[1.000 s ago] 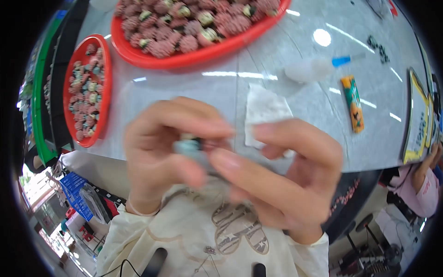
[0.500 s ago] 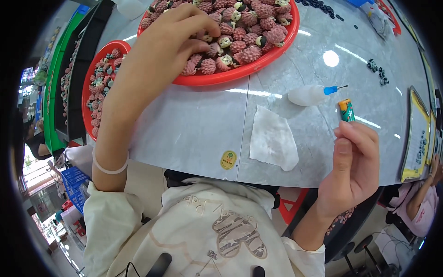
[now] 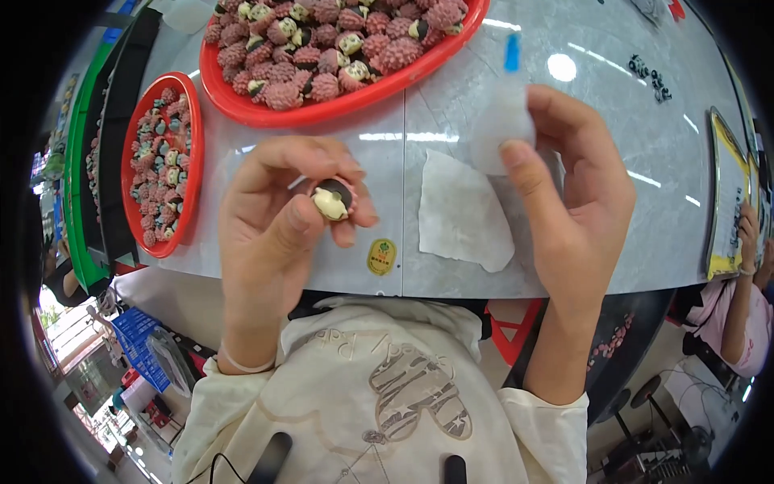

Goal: The person assembles small figurines by taking figurine heads from a tray, applying adhesive with a squeeze bottle, attaching figurine bodies by hand, and placing the assembled figures into another tray.

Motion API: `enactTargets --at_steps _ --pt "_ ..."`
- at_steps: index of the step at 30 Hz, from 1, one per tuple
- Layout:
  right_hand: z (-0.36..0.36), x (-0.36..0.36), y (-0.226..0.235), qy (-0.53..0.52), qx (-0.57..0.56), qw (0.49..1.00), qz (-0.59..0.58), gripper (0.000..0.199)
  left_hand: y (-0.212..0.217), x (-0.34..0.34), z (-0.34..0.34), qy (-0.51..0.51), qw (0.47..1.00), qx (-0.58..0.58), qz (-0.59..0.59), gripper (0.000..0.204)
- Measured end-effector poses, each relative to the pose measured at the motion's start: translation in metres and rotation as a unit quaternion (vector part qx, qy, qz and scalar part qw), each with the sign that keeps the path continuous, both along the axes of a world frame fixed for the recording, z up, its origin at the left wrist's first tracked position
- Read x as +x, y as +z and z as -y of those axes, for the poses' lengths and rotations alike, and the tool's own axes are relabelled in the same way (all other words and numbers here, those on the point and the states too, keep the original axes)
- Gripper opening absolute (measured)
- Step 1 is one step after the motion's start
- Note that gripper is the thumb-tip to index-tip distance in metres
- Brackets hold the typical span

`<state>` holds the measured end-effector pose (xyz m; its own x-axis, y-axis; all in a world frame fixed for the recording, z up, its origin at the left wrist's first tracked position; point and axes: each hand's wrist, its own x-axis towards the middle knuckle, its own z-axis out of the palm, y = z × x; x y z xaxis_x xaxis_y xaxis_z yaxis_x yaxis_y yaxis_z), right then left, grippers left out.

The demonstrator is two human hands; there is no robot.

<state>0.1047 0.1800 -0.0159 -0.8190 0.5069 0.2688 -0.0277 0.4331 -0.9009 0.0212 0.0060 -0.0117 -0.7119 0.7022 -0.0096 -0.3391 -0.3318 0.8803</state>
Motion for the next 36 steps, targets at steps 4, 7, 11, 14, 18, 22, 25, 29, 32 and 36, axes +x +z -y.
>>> enactTargets --at_steps 4,7,11,14,18,22,25,29,32,36 --pt "-0.001 0.016 0.008 0.029 -0.259 0.965 -0.029 0.041 -0.011 0.012 -0.004 -0.024 0.995 0.031 0.091 0.036" --pt "-0.005 0.034 0.021 0.047 -0.338 0.94 0.018 0.052 -0.016 0.011 -0.002 -0.061 0.996 0.027 0.054 0.036" --pt "-0.008 0.046 0.022 0.067 -0.179 0.98 0.054 0.058 -0.017 0.012 -0.006 -0.059 0.996 0.029 0.059 0.037" --pt "-0.004 0.044 0.024 0.075 -0.104 0.992 0.015 0.052 -0.017 0.013 -0.005 -0.059 0.997 0.019 0.048 0.039" --pt "-0.012 0.045 0.024 0.135 -0.145 0.98 0.019 0.048 -0.018 0.014 -0.005 -0.064 0.997 0.017 0.047 0.04" --pt "-0.008 0.044 0.026 0.129 -0.108 0.986 0.014 0.045 -0.017 0.014 -0.005 -0.066 0.996 0.015 0.053 0.04" --pt "-0.004 0.048 0.026 0.104 -0.101 0.989 0.004 0.046 -0.016 0.014 -0.005 -0.069 0.996 0.011 0.06 0.041" --pt "-0.002 0.051 0.026 0.068 -0.089 0.994 -0.013 0.047 -0.016 0.013 -0.005 -0.069 0.996 0.006 0.059 0.041" --pt "-0.007 0.055 0.026 0.094 -0.045 0.994 -0.034 0.044 -0.017 0.013 -0.005 -0.068 0.996 0.005 0.05 0.041" --pt "-0.017 0.063 0.026 0.131 0.014 0.989 -0.065 0.041 -0.018 0.014 -0.004 -0.056 0.998 0.006 0.039 0.04"
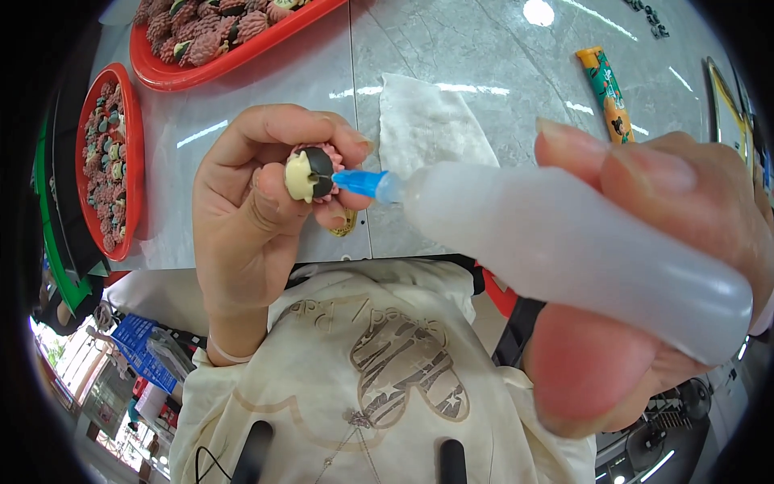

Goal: The person assembles small figurines by taking figurine heads from a tray, applying adhesive with a squeeze bottle, attaching figurine bodies by hand, and placing the assembled figures into another tray.

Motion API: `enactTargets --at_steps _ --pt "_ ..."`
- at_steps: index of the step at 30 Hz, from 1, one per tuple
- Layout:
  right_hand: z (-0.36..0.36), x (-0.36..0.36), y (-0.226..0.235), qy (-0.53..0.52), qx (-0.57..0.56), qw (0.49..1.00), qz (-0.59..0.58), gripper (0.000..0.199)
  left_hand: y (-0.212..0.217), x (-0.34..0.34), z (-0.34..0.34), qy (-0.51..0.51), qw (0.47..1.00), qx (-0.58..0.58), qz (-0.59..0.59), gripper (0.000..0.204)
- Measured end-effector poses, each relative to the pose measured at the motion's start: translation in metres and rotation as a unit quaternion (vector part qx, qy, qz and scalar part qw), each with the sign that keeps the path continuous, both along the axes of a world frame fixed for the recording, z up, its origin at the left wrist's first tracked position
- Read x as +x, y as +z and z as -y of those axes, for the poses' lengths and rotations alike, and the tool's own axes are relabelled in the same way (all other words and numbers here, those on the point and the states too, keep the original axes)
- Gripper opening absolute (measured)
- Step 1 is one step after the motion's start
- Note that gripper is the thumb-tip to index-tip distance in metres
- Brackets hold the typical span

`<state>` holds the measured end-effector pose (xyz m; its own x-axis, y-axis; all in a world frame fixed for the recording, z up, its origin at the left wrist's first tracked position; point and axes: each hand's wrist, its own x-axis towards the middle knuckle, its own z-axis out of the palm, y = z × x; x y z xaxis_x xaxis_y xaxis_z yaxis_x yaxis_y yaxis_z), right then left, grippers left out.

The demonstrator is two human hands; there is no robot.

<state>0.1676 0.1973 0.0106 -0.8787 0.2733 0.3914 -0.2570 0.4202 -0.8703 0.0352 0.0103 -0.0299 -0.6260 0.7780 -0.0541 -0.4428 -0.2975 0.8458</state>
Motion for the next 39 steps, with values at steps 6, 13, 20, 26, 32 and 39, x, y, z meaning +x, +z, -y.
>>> enactTargets --at_steps 6,13,20,26,32,39 --pt "-0.006 0.001 0.004 0.038 0.072 0.996 -0.048 0.037 -0.002 -0.001 -0.001 -0.001 1.0 -0.005 0.0 0.039" --pt "-0.011 -0.011 0.005 -0.057 -0.031 0.998 0.013 0.037 0.003 -0.002 -0.004 0.008 1.0 -0.006 0.029 0.038" --pt "-0.015 -0.052 -0.019 -0.089 0.052 0.995 0.006 0.033 0.006 0.002 -0.004 -0.011 0.997 0.021 0.069 0.026" --pt "-0.019 -0.067 -0.013 -0.062 0.148 0.98 0.115 0.027 0.006 0.0 -0.002 0.0 0.997 -0.006 0.073 0.027" --pt "-0.125 -0.073 -0.012 -0.227 0.329 0.912 0.093 0.015 0.014 0.001 -0.01 0.008 0.998 -0.057 0.039 0.031" --pt "-0.136 -0.083 -0.021 -0.186 0.41 0.887 0.101 0.015 0.01 -0.002 -0.006 -0.031 0.997 0.013 0.063 0.022"
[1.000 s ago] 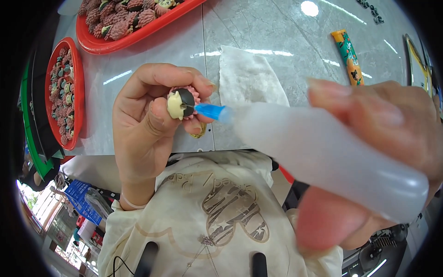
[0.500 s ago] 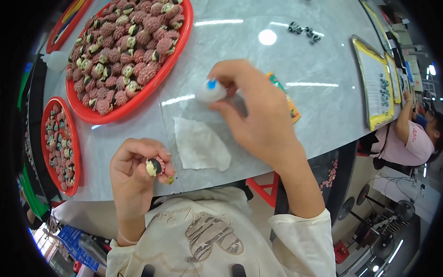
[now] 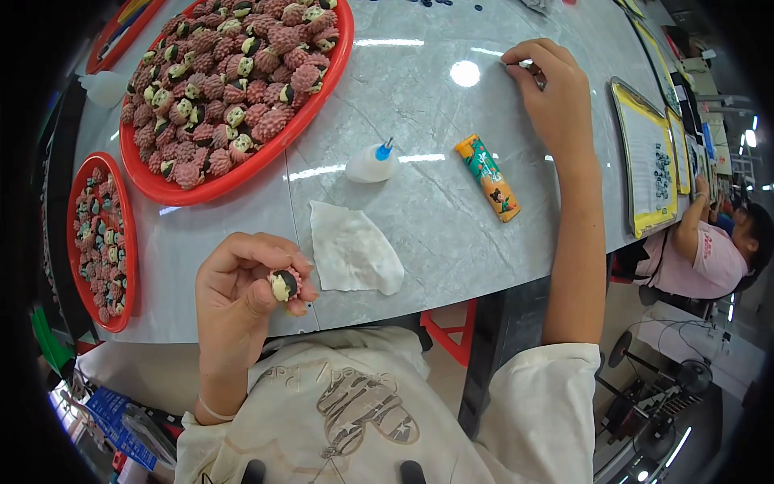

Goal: The person assembles small figurines by taking figurine heads from a tray, applying adhesive with a squeeze bottle, attaching figurine bodies by hand, and placing the assembled figures into another tray.

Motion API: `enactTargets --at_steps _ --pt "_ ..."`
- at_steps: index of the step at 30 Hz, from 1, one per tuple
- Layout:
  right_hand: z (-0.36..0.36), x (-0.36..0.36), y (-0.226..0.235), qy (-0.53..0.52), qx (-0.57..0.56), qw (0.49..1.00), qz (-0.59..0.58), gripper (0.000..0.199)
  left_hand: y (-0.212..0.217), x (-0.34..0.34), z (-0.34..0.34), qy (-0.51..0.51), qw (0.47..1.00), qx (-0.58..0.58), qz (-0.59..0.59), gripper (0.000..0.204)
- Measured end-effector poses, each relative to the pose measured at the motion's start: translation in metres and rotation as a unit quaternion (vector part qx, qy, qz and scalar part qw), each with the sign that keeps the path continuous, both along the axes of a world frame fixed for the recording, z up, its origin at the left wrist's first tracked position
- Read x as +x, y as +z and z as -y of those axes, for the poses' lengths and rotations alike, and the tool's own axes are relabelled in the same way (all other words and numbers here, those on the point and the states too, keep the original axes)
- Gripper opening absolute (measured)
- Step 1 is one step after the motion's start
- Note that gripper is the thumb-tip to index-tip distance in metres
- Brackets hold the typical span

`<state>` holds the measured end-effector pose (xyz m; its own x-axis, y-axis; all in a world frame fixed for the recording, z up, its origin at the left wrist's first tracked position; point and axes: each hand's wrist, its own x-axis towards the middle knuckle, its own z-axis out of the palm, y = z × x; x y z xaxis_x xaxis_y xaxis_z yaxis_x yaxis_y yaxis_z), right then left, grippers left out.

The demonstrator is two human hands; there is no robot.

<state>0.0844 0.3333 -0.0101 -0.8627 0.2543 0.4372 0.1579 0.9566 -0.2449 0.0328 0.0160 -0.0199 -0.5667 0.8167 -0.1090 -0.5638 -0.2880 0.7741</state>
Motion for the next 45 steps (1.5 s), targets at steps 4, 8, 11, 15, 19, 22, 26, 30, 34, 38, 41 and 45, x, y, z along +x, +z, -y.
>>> enactTargets --at_steps 4,8,11,15,19,22,26,30,34,38,41,45 --pt "0.01 0.008 0.007 -0.018 -0.001 1.0 -0.021 0.015 0.005 0.005 -0.003 0.031 0.997 -0.062 -0.016 0.032" --pt "0.05 0.026 0.016 -0.031 -0.258 0.948 -0.183 0.019 -0.003 0.0 0.004 -0.014 1.0 0.018 0.006 0.021" --pt "0.071 0.049 0.016 0.028 -0.458 0.861 -0.218 0.019 -0.003 0.001 0.005 -0.013 1.0 0.014 0.01 0.021" --pt "0.109 0.056 0.013 0.015 -0.549 0.802 -0.234 0.019 -0.001 0.003 0.001 0.005 1.0 -0.002 -0.009 0.026" --pt "0.123 0.066 0.007 0.103 -0.614 0.762 -0.177 0.023 -0.001 0.004 0.001 0.02 0.999 -0.026 -0.021 0.032" --pt "0.136 0.068 0.007 0.119 -0.627 0.755 -0.15 0.024 -0.003 0.004 0.001 0.023 0.999 -0.022 -0.04 0.033" --pt "0.153 0.064 0.01 0.154 -0.667 0.724 -0.09 0.018 -0.006 0.004 0.0 0.025 0.998 -0.004 -0.057 0.034" --pt "0.172 0.051 0.01 0.166 -0.606 0.773 -0.09 0.017 -0.008 0.005 0.001 0.018 0.998 -0.01 -0.058 0.035" --pt "0.186 0.046 0.012 0.146 -0.562 0.81 -0.083 0.02 -0.006 0.005 0.001 0.031 0.998 -0.018 -0.048 0.037" --pt "0.185 0.039 0.001 0.216 -0.417 0.873 -0.134 0.024 -0.006 0.006 0.002 0.053 0.998 -0.029 -0.029 0.039" --pt "0.191 0.041 0.003 0.215 -0.357 0.897 -0.144 0.024 -0.005 0.006 0.003 0.059 0.997 -0.035 -0.019 0.039" --pt "0.196 0.041 0.005 0.174 -0.333 0.915 -0.149 0.021 -0.007 0.005 0.001 0.059 0.997 -0.036 -0.018 0.036"
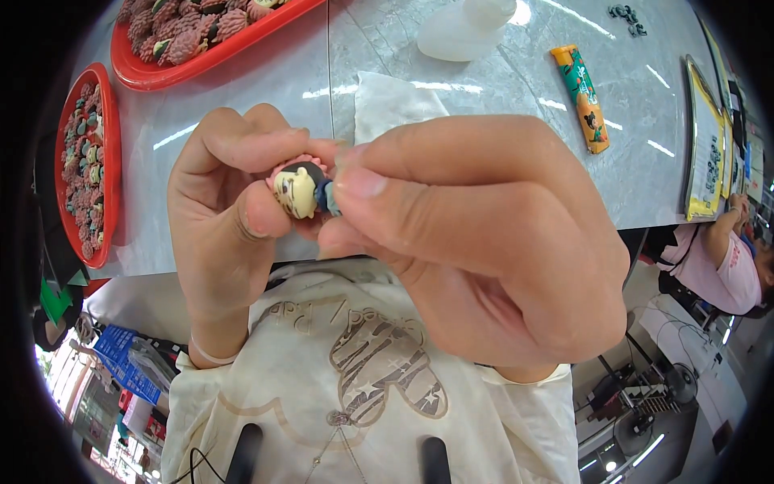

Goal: The person assembles small figurines by taking figurine heads from a tray, applying adhesive with a squeeze bottle, attaching figurine bodies by hand, and placing the assembled figures into another tray.

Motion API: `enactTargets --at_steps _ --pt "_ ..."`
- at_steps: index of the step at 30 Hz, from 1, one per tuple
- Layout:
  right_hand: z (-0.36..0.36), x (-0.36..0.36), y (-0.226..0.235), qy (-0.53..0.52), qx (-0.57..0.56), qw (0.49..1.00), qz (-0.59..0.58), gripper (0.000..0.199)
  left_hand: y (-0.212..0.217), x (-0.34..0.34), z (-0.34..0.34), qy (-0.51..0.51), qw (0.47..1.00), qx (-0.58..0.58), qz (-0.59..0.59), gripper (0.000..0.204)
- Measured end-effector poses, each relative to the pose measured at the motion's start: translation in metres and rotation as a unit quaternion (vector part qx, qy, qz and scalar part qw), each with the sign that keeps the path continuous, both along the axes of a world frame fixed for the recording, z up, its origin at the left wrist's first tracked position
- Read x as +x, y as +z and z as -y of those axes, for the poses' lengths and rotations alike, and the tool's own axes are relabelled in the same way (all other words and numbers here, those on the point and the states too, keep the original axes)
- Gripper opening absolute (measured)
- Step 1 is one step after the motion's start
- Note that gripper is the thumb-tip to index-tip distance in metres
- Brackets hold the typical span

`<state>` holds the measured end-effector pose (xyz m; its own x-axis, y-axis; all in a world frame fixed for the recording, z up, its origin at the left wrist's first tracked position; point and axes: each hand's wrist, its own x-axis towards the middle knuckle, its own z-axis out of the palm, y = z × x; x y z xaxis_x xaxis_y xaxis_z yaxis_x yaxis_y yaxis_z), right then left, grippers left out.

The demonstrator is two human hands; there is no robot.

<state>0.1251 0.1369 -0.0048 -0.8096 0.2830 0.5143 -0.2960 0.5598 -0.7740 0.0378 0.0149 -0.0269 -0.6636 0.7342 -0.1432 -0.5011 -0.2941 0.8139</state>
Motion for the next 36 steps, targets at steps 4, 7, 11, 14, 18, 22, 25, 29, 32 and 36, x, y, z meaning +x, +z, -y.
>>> enactTargets --at_steps 4,7,11,14,18,22,25,29,32,36 --pt "-0.0022 0.0016 -0.0008 0.018 0.006 1.0 0.009 0.021 -0.0026 0.0022 0.0026 0.003 1.0 0.016 0.001 0.033" --pt "-0.0004 0.0029 -0.0008 0.023 -0.054 0.998 0.022 0.022 -0.0032 0.0023 0.0026 0.002 1.0 0.024 0.007 0.033" --pt "-0.0012 0.0032 -0.0021 0.014 0.0 1.0 0.005 0.023 -0.0026 0.0014 0.0042 -0.008 1.0 0.021 0.016 0.032" --pt "-0.0011 0.0022 -0.0012 0.02 0.064 0.998 0.006 0.024 -0.0021 0.0006 0.0061 -0.01 1.0 0.013 -0.009 0.032" --pt "0.0004 0.0002 -0.0044 0.005 0.038 0.999 0.009 0.024 -0.003 0.0034 0.0049 0.0 1.0 0.02 -0.016 0.031" --pt "-0.0015 0.0028 -0.0023 0.021 0.02 0.999 0.038 0.024 -0.0037 0.003 0.0049 0.002 0.999 0.029 -0.042 0.031" --pt "-0.0013 0.0036 -0.0017 0.023 0.011 0.999 0.045 0.024 -0.0031 0.0031 0.0052 0.001 0.999 0.021 -0.048 0.03" --pt "-0.0011 0.0044 -0.0032 0.031 -0.009 0.998 0.047 0.025 -0.0018 0.0036 0.0058 0.001 0.999 0.016 -0.034 0.029" --pt "-0.001 0.004 -0.008 0.035 -0.016 0.999 0.024 0.026 0.0029 0.0034 0.0062 -0.007 1.0 0.014 0.022 0.029" --pt "-0.0071 -0.0012 -0.0049 0.058 -0.017 0.998 0.019 0.028 -0.0042 0.0019 0.0067 -0.008 0.998 0.042 -0.035 0.028"
